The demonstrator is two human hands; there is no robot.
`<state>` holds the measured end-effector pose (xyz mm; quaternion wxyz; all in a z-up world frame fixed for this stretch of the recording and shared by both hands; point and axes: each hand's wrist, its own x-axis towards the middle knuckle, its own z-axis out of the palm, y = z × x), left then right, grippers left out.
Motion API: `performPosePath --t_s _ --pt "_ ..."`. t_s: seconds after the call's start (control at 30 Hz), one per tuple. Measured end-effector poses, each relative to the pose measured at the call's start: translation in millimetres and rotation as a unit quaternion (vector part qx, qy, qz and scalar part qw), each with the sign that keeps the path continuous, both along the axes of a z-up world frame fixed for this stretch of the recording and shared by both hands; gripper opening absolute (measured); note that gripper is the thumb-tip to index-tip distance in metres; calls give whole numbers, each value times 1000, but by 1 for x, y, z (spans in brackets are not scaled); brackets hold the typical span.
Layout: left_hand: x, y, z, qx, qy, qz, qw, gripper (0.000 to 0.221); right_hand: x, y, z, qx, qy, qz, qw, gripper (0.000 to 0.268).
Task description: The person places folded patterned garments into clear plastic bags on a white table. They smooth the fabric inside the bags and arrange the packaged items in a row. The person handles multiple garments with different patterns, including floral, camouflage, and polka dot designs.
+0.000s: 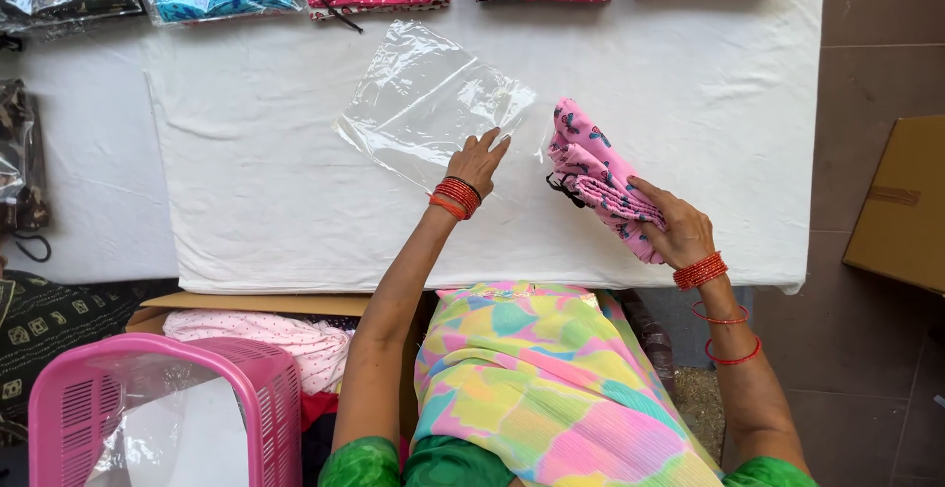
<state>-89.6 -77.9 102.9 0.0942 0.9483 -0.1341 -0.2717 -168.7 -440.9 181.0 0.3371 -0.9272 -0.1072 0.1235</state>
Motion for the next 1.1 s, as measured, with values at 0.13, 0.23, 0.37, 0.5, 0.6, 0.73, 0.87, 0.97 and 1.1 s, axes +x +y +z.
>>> performPosePath --t_s 0.13,0.23,0.37,0.5,0.6,0.73,0.87,0.97,1.1 --pt "4 -23 -33 -19 -32 -49 998 83 -26 -12 30 10 0 -26 1000 80" --pt "8 -38 -61 -11 -22 -67 997 80 -40 -21 55 34 -12 -34 999 79" --pt "5 -56 -51 -51 -8 -88 995 53 -44 -18 61 73 24 -7 997 77" --pt "-15 -32 -142 -75 -42 -146 986 29 -39 -6 37 173 35 33 984 76" --pt "-8 -40 -76 -76 63 -94 991 38 -42 -3 14 187 41 19 981 77" --pt "-7 -34 -54 -171 38 -69 982 86 -47 -2 -3 79 66 -28 994 79" --pt "-6 -47 -47 -156 56 -69 984 89 -49 -6 -13 -19 74 -66 995 80" --pt "-7 -63 -32 -138 39 -79 986 91 -48 -5 -6 -7 39 -45 998 80" --pt "-9 -72 -43 -145 -6 -133 981 99 -39 2 12 -24 -19 21 999 73"
